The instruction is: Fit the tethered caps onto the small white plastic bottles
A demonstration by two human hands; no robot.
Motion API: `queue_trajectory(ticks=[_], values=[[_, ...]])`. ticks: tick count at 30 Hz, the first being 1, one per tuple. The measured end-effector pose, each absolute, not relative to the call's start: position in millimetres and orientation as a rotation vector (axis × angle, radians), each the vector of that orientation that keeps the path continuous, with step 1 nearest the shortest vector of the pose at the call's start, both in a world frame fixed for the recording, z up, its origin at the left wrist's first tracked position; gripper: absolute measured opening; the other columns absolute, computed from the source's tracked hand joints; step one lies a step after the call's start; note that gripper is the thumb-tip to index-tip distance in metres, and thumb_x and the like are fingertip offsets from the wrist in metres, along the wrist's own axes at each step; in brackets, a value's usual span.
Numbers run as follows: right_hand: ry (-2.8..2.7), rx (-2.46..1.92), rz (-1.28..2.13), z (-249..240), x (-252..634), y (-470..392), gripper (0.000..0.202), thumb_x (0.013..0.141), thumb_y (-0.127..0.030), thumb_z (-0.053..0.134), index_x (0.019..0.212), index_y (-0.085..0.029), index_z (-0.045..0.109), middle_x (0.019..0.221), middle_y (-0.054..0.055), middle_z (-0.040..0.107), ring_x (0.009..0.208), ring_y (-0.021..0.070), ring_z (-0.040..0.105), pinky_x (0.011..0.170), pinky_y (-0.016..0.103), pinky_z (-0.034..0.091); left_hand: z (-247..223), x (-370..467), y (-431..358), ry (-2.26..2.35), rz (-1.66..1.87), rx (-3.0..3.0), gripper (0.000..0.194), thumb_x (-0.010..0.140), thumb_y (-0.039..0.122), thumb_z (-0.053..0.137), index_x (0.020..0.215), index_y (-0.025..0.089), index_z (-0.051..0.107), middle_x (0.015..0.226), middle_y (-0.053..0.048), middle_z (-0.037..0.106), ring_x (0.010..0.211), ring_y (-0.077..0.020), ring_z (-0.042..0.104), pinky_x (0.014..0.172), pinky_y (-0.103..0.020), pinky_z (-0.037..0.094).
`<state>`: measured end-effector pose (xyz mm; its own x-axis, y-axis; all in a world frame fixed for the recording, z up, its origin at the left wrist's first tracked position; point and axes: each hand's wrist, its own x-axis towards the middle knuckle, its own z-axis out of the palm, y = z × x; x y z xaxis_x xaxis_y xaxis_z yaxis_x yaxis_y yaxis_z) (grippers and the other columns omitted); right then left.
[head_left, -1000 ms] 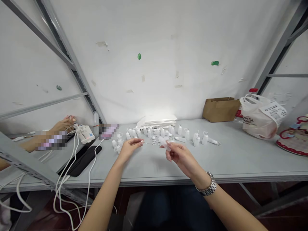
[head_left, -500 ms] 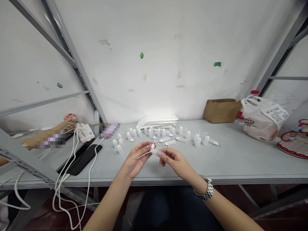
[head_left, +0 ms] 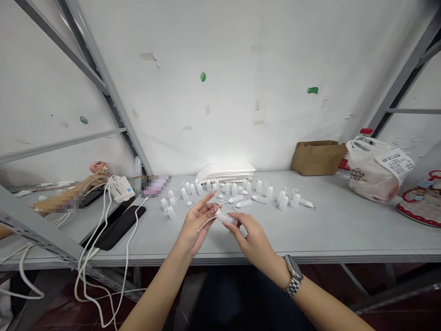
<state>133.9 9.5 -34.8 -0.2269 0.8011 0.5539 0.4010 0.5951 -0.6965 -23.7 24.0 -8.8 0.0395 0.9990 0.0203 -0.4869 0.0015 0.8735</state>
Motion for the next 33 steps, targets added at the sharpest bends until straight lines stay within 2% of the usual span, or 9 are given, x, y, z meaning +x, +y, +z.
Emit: queue_trajectory(ticks=[2, 7, 11, 19, 23, 25, 27, 29, 33], values=[[-1.878, -0.934, 0.346, -37, 133, 8, 0.022, 0.089, -0.028, 0.047, 0.107, -0.020, 0.056, 0.088, 0.008, 0.065, 0.077, 0.0207, 0.057, 0.076, 0.037, 0.043, -8, -24, 22, 0.763, 1.357, 0.857, 0.042, 0.065, 0.019, 0.073, 0.106, 0.022, 0.065, 0.076, 0.001, 0.065, 0.081, -0.0107, 0.060, 0.081, -0.023, 0.044], [-1.906, -0.906, 0.165, -39, 131, 4, 0.022, 0.089, -0.022, 0.046, 0.109, -0.018, 0.054, 0.079, 0.006, 0.064, 0.067, 0.0179, 0.055, 0.072, 0.036, 0.040, -11, -23, 20, 0.735, 1.366, 0.825, 0.021, 0.065, 0.021, 0.072, 0.086, 0.018, 0.071, 0.088, -0.003, 0.068, 0.085, -0.0130, 0.060, 0.083, -0.025, 0.044], [-1.908, -0.909, 0.101, -37, 131, 4, 0.021, 0.089, -0.021, 0.046, 0.109, -0.017, 0.053, 0.080, 0.006, 0.064, 0.065, 0.0171, 0.054, 0.072, 0.036, 0.037, -12, -21, 19, 0.713, 1.406, 0.811, 0.012, 0.064, 0.017, 0.073, 0.076, 0.019, 0.069, 0.082, 0.000, 0.067, 0.085, -0.0131, 0.061, 0.083, -0.026, 0.044], [-1.906, -0.901, 0.098, -38, 131, 2, 0.022, 0.090, -0.021, 0.046, 0.108, -0.014, 0.054, 0.081, 0.008, 0.065, 0.065, 0.0164, 0.053, 0.080, 0.038, 0.035, -16, -18, 21, 0.681, 1.400, 0.738, 0.016, 0.056, 0.021, 0.079, 0.065, 0.018, 0.067, 0.073, 0.001, 0.067, 0.082, -0.0126, 0.061, 0.079, -0.024, 0.044], [-1.773, -0.952, 0.459, -33, 130, 2, 0.022, 0.087, -0.029, 0.050, 0.101, -0.016, 0.060, 0.074, 0.005, 0.062, 0.066, 0.0168, 0.052, 0.076, 0.036, 0.037, -21, -16, 24, 0.640, 1.430, 0.706, 0.016, 0.056, 0.022, 0.079, 0.063, 0.018, 0.066, 0.074, 0.001, 0.068, 0.079, -0.0113, 0.061, 0.075, -0.022, 0.044], [-1.638, -0.969, 0.908, -27, 131, 4, 0.027, 0.086, -0.039, 0.050, 0.091, -0.015, 0.062, 0.062, 0.002, 0.056, 0.059, 0.0149, 0.050, 0.066, 0.032, 0.038, -24, -15, 26, 0.637, 1.442, 0.678, 0.017, 0.055, 0.022, 0.080, 0.063, 0.017, 0.066, 0.075, 0.001, 0.069, 0.076, -0.0108, 0.062, 0.076, -0.023, 0.045], [-1.485, -0.895, 1.400, -21, 133, 8, 0.039, 0.085, -0.048, 0.046, 0.081, -0.013, 0.063, 0.050, -0.003, 0.047, 0.048, 0.0109, 0.042, 0.055, 0.027, 0.034, -27, -13, 27, 0.645, 1.462, 0.666, 0.018, 0.054, 0.021, 0.081, 0.064, 0.017, 0.066, 0.076, 0.000, 0.070, 0.078, -0.0125, 0.064, 0.079, -0.025, 0.046], [-1.349, -0.786, 1.714, -18, 136, 13, 0.048, 0.084, -0.054, 0.044, 0.077, -0.011, 0.064, 0.045, -0.005, 0.042, 0.043, 0.0079, 0.034, 0.051, 0.025, 0.030, -30, -11, 28, 0.658, 1.493, 0.689, 0.018, 0.053, 0.020, 0.081, 0.065, 0.017, 0.067, 0.076, -0.001, 0.071, 0.084, -0.0157, 0.065, 0.082, -0.027, 0.045], [-1.183, -0.795, 1.742, -25, 135, 19, 0.048, 0.077, -0.059, 0.052, 0.070, -0.012, 0.060, 0.047, -0.004, 0.047, 0.043, 0.0071, 0.036, 0.051, 0.025, 0.029, -33, -7, 28, 0.712, 1.574, 0.771, 0.013, 0.058, 0.018, 0.078, 0.067, 0.017, 0.067, 0.075, -0.001, 0.072, 0.089, -0.0168, 0.065, 0.086, -0.028, 0.044]])
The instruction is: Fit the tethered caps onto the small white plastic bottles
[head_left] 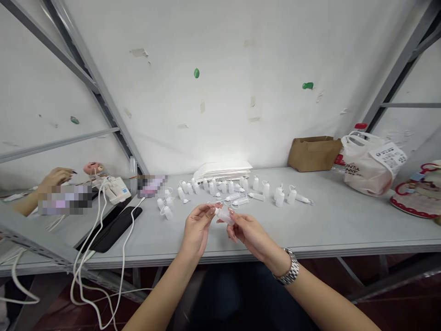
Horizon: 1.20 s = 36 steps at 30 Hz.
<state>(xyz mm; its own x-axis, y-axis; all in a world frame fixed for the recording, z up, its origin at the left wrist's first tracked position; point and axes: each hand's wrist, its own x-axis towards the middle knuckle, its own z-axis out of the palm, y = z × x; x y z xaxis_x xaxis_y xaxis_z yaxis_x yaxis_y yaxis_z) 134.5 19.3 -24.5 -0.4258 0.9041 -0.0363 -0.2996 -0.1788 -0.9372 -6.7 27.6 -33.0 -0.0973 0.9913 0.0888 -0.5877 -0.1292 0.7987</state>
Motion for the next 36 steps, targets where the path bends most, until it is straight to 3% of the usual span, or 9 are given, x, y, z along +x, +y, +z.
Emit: queue_trajectory(ticks=[5, 13, 16, 19, 22, 25, 31, 36], values=[[-1.178, -0.809, 1.611, -29, 129, 19, 0.040, 0.074, -0.056, 0.058, 0.071, -0.016, 0.054, 0.051, -0.003, 0.053, 0.047, 0.0089, 0.043, 0.053, 0.025, 0.031, -33, -3, 26, 0.729, 1.632, 0.732, 0.014, 0.059, 0.016, 0.077, 0.068, 0.017, 0.066, 0.080, -0.002, 0.073, 0.090, -0.0165, 0.065, 0.091, -0.029, 0.042], [-1.025, -0.698, 1.953, -28, 136, 20, 0.041, 0.078, -0.053, 0.055, 0.065, -0.014, 0.055, 0.038, -0.008, 0.041, 0.036, 0.0039, 0.026, 0.055, 0.026, 0.034, -35, -2, 24, 0.734, 1.578, 0.795, 0.014, 0.062, 0.020, 0.076, 0.071, 0.015, 0.067, 0.081, -0.004, 0.073, 0.088, -0.0177, 0.066, 0.085, -0.030, 0.045], [-1.062, -0.720, 1.858, -30, 133, 20, 0.041, 0.079, -0.055, 0.053, 0.074, -0.014, 0.055, 0.044, -0.005, 0.050, 0.038, 0.0058, 0.036, 0.052, 0.025, 0.034, -35, -1, 24, 0.751, 1.643, 0.767, 0.014, 0.061, 0.019, 0.076, 0.072, 0.015, 0.067, 0.079, -0.003, 0.073, 0.086, -0.0174, 0.066, 0.086, -0.031, 0.045], [-1.140, -0.788, 1.663, -29, 129, 18, 0.040, 0.071, -0.051, 0.063, 0.088, -0.016, 0.054, 0.057, -0.003, 0.058, 0.049, 0.0097, 0.049, 0.054, 0.026, 0.038, -35, -2, 24, 0.757, 1.680, 0.712, 0.014, 0.062, 0.019, 0.075, 0.072, 0.016, 0.066, 0.081, -0.003, 0.073, 0.089, -0.0177, 0.066, 0.092, -0.033, 0.041], [-1.220, -0.832, 1.520, -26, 128, 16, 0.040, 0.066, -0.046, 0.070, 0.087, -0.016, 0.054, 0.061, -0.003, 0.059, 0.054, 0.0104, 0.053, 0.059, 0.026, 0.041, -35, -3, 24, 0.778, 1.674, 0.714, 0.012, 0.063, 0.020, 0.074, 0.071, 0.017, 0.065, 0.082, -0.003, 0.073, 0.096, -0.0181, 0.063, 0.094, -0.033, 0.038], [-1.244, -0.831, 1.560, -24, 129, 15, 0.037, 0.073, -0.051, 0.062, 0.078, -0.015, 0.056, 0.055, -0.002, 0.057, 0.049, 0.0090, 0.050, 0.056, 0.025, 0.039, -34, -4, 24, 0.768, 1.690, 0.764, 0.012, 0.063, 0.021, 0.074, 0.070, 0.018, 0.065, 0.079, -0.001, 0.072, 0.098, -0.0184, 0.062, 0.094, -0.032, 0.037], [-1.165, -0.747, 1.839, -21, 133, 13, 0.052, 0.078, -0.063, 0.045, 0.065, -0.014, 0.056, 0.039, -0.004, 0.046, 0.035, 0.0063, 0.036, 0.044, 0.023, 0.028, -30, -10, 26, 0.709, 1.671, 0.934, 0.012, 0.061, 0.022, 0.076, 0.065, 0.019, 0.065, 0.076, -0.001, 0.071, 0.096, -0.0217, 0.063, 0.092, -0.036, 0.039], [-1.257, -0.815, 1.606, -27, 129, 16, 0.044, 0.078, -0.058, 0.051, 0.076, -0.014, 0.058, 0.052, -0.002, 0.054, 0.045, 0.0096, 0.047, 0.051, 0.025, 0.038, -31, -10, 27, 0.795, 1.684, 0.936, 0.014, 0.060, 0.022, 0.076, 0.067, 0.017, 0.066, 0.073, -0.003, 0.072, 0.088, -0.0224, 0.066, 0.089, -0.037, 0.042]])
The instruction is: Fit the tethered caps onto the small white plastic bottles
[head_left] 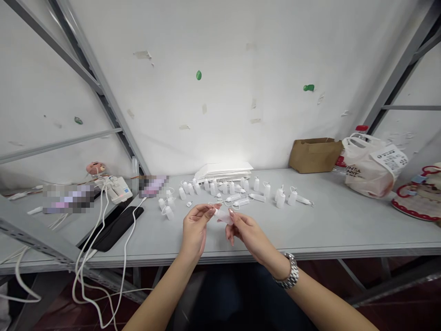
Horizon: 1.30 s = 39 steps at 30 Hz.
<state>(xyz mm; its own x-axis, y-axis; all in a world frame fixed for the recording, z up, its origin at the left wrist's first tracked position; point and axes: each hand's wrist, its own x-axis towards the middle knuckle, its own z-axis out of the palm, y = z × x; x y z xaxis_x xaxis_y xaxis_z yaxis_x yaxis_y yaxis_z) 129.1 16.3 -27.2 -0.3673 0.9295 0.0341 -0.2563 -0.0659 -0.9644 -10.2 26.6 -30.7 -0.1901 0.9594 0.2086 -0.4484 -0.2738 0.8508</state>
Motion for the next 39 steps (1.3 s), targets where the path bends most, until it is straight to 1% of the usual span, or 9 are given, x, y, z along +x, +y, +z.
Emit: queue_trajectory(ticks=[6, 11, 14, 18, 22, 29, 32, 35, 39], values=[[-1.398, -0.935, 1.194, -33, 127, 16, 0.030, 0.075, -0.045, 0.062, 0.085, -0.017, 0.060, 0.068, 0.000, 0.058, 0.059, 0.0127, 0.053, 0.061, 0.028, 0.042, -31, -9, 26, 0.841, 1.648, 0.849, 0.015, 0.059, 0.022, 0.076, 0.067, 0.016, 0.064, 0.076, -0.005, 0.073, 0.091, -0.0229, 0.066, 0.090, -0.037, 0.041], [-1.273, -0.856, 1.686, -21, 132, 13, 0.046, 0.076, -0.058, 0.052, 0.064, -0.015, 0.058, 0.040, -0.006, 0.044, 0.037, 0.0068, 0.035, 0.049, 0.025, 0.036, -28, -15, 28, 0.795, 1.555, 0.834, 0.019, 0.053, 0.023, 0.079, 0.062, 0.016, 0.063, 0.068, -0.004, 0.072, 0.086, -0.0212, 0.066, 0.089, -0.034, 0.041], [-1.230, -0.817, 1.869, -18, 133, 13, 0.052, 0.079, -0.061, 0.044, 0.064, -0.013, 0.059, 0.039, -0.005, 0.044, 0.034, 0.0053, 0.031, 0.050, 0.026, 0.037, -27, -16, 28, 0.803, 1.532, 0.842, 0.018, 0.054, 0.022, 0.079, 0.062, 0.016, 0.064, 0.068, -0.005, 0.072, 0.083, -0.0206, 0.066, 0.086, -0.033, 0.042], [-1.405, -0.911, 1.422, -24, 130, 12, 0.041, 0.076, -0.053, 0.055, 0.086, -0.014, 0.063, 0.063, 0.001, 0.060, 0.052, 0.0121, 0.052, 0.056, 0.028, 0.041, -26, -15, 27, 0.845, 1.562, 0.818, 0.015, 0.056, 0.020, 0.078, 0.063, 0.015, 0.065, 0.071, -0.005, 0.073, 0.085, -0.0204, 0.066, 0.086, -0.033, 0.042], [-1.447, -0.957, 1.146, -29, 128, 9, 0.028, 0.075, -0.042, 0.063, 0.090, -0.018, 0.062, 0.071, 0.001, 0.061, 0.061, 0.0135, 0.054, 0.062, 0.028, 0.042, -26, -14, 24, 0.827, 1.579, 0.785, 0.016, 0.054, 0.021, 0.079, 0.061, 0.017, 0.065, 0.067, -0.002, 0.072, 0.087, -0.0194, 0.066, 0.089, -0.032, 0.041], [-1.202, -0.657, 1.911, -13, 142, 12, 0.033, 0.082, -0.042, 0.055, 0.075, -0.011, 0.065, 0.041, -0.009, 0.038, 0.037, 0.0034, 0.023, 0.052, 0.024, 0.035, -19, -15, 23, 0.813, 1.560, 0.843, 0.023, 0.043, 0.027, 0.084, 0.052, 0.018, 0.064, 0.061, -0.002, 0.070, 0.081, -0.0212, 0.066, 0.092, -0.038, 0.039], [-1.180, -0.604, 2.097, -12, 145, 14, 0.038, 0.085, -0.044, 0.050, 0.073, -0.011, 0.065, 0.038, -0.009, 0.036, 0.035, 0.0030, 0.022, 0.052, 0.025, 0.036, -17, -16, 21, 0.826, 1.547, 0.918, 0.021, 0.046, 0.027, 0.083, 0.051, 0.018, 0.064, 0.062, -0.004, 0.071, 0.081, -0.0212, 0.066, 0.097, -0.040, 0.034], [-1.333, -0.718, 1.809, -16, 142, 13, 0.040, 0.083, -0.049, 0.049, 0.082, -0.012, 0.065, 0.048, -0.003, 0.051, 0.039, 0.0069, 0.038, 0.052, 0.026, 0.038, -17, -16, 21, 0.848, 1.554, 0.943, 0.018, 0.049, 0.025, 0.081, 0.052, 0.018, 0.065, 0.062, -0.004, 0.071, 0.081, -0.0201, 0.066, 0.099, -0.038, 0.033], [-1.506, -0.915, 1.119, -23, 134, 6, 0.027, 0.077, -0.041, 0.061, 0.093, -0.020, 0.063, 0.077, 0.003, 0.063, 0.068, 0.0162, 0.055, 0.065, 0.030, 0.043, -18, -15, 19, 0.872, 1.551, 0.908, 0.017, 0.051, 0.024, 0.080, 0.055, 0.018, 0.065, 0.061, -0.001, 0.068, 0.084, -0.0212, 0.066, 0.091, -0.036, 0.040]])
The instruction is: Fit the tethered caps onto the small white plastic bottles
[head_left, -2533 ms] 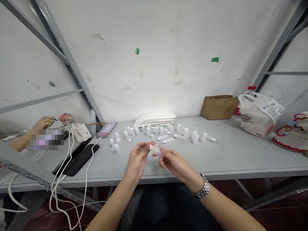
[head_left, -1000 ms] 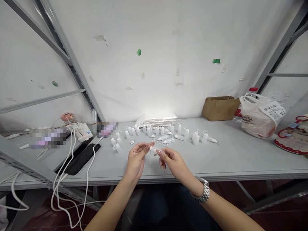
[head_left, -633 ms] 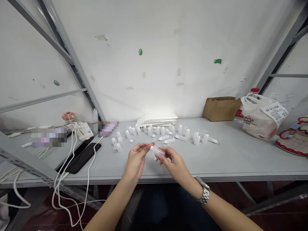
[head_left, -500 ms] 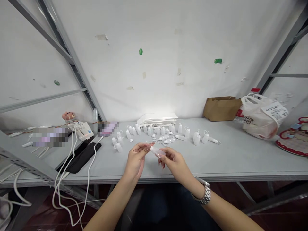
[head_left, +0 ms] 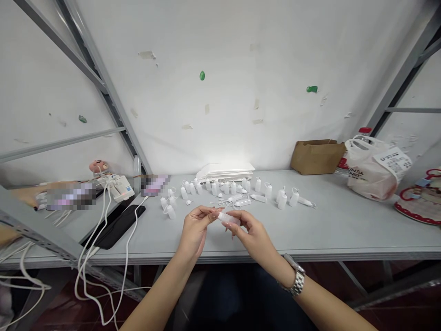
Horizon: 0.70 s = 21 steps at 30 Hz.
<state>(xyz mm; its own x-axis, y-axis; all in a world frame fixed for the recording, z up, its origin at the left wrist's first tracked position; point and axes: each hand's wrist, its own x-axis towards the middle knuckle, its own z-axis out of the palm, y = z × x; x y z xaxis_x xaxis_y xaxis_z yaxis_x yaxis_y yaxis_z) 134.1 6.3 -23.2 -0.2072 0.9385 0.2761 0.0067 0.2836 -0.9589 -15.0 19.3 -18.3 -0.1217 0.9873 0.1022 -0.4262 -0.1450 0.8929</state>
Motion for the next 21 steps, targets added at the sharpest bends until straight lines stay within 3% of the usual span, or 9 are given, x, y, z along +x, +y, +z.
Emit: queue_trajectory(ticks=[4, 9, 14, 17, 21], values=[[-1.575, -0.952, 1.041, -23, 132, 1, 0.018, 0.078, -0.038, 0.060, 0.082, -0.020, 0.063, 0.068, 0.001, 0.059, 0.062, 0.0146, 0.052, 0.062, 0.029, 0.042, -18, -16, 19, 0.849, 1.532, 0.901, 0.018, 0.051, 0.024, 0.081, 0.054, 0.017, 0.064, 0.059, 0.002, 0.062, 0.082, -0.0217, 0.066, 0.085, -0.036, 0.043], [-1.411, -0.926, 1.462, -13, 136, 5, 0.029, 0.071, -0.045, 0.065, 0.070, -0.016, 0.061, 0.053, -0.003, 0.051, 0.046, 0.0089, 0.041, 0.046, 0.024, 0.032, -20, -17, 20, 0.815, 1.522, 0.883, 0.024, 0.045, 0.024, 0.083, 0.050, 0.016, 0.061, 0.067, 0.001, 0.062, 0.072, -0.0191, 0.066, 0.081, -0.035, 0.044], [-1.289, -0.678, 1.877, -11, 144, 12, 0.033, 0.077, -0.045, 0.060, 0.073, -0.012, 0.065, 0.046, -0.006, 0.045, 0.042, 0.0057, 0.028, 0.052, 0.025, 0.032, -21, -17, 23, 0.830, 1.488, 0.931, 0.021, 0.050, 0.025, 0.081, 0.051, 0.017, 0.062, 0.066, 0.000, 0.064, 0.073, -0.0186, 0.065, 0.077, -0.032, 0.044], [-1.116, -0.580, 2.113, -13, 148, 15, 0.034, 0.082, -0.044, 0.054, 0.075, -0.012, 0.064, 0.043, -0.007, 0.040, 0.041, 0.0052, 0.024, 0.057, 0.026, 0.034, -15, -18, 20, 0.919, 1.467, 1.064, 0.013, 0.061, 0.029, 0.075, 0.062, 0.018, 0.068, 0.073, -0.004, 0.070, 0.080, -0.0202, 0.063, 0.081, -0.032, 0.042], [-0.937, -0.449, 2.254, -12, 150, 17, 0.036, 0.088, -0.042, 0.045, 0.078, -0.012, 0.063, 0.041, -0.007, 0.039, 0.040, 0.0053, 0.023, 0.055, 0.023, 0.032, 0, -24, 7, 1.090, 1.427, 1.457, 0.022, 0.073, 0.034, 0.063, 0.089, 0.022, 0.072, 0.089, -0.008, 0.071, 0.092, -0.0246, 0.059, 0.086, -0.033, 0.038]])
